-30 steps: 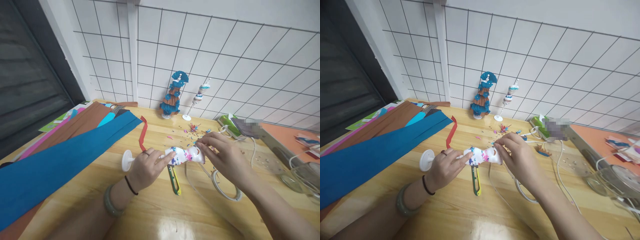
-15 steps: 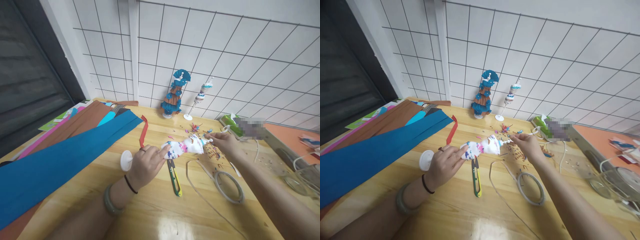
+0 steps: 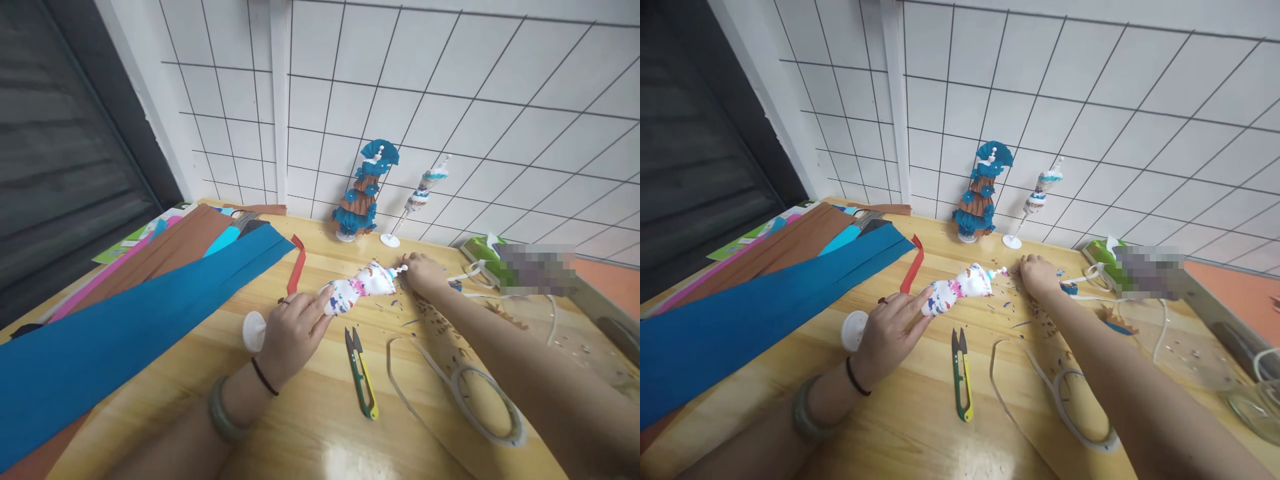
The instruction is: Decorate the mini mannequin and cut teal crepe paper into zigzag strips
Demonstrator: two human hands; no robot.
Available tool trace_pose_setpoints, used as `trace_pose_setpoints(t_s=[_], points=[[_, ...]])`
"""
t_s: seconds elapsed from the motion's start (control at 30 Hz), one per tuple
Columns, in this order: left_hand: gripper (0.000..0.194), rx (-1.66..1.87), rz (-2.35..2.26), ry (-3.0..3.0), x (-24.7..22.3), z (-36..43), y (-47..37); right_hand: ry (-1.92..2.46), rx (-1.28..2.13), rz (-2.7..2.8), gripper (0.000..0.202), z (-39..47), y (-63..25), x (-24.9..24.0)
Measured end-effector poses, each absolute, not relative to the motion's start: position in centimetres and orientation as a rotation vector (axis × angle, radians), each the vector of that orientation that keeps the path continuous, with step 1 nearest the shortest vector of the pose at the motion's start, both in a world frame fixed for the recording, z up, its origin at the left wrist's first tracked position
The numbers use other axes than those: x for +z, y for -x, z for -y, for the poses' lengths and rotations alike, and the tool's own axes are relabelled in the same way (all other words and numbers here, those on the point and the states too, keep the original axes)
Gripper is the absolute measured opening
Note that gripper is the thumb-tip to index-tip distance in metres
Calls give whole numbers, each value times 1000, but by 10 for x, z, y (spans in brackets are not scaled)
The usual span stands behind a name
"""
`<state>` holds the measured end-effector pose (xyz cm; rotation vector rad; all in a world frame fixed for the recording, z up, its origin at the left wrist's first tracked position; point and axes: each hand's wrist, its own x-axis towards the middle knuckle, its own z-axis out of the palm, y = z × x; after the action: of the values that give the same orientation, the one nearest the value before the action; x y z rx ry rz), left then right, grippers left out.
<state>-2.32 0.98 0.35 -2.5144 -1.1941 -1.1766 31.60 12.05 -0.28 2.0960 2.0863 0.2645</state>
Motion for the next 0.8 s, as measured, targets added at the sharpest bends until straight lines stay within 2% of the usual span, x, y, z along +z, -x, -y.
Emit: trace_pose_setpoints(t_s=[0.2, 0.47, 0.8], points=[[39, -1211, 1222, 2542, 1, -10, 22, -2102, 29, -2175, 27, -118, -328, 3], [42, -1262, 1263, 2571, 1, -9, 20, -2373, -155, -2227, 17, -55, -340, 31], [41, -1243, 1243, 2542, 5, -7, 22, -2555, -361, -2226, 24, -60, -328, 18]])
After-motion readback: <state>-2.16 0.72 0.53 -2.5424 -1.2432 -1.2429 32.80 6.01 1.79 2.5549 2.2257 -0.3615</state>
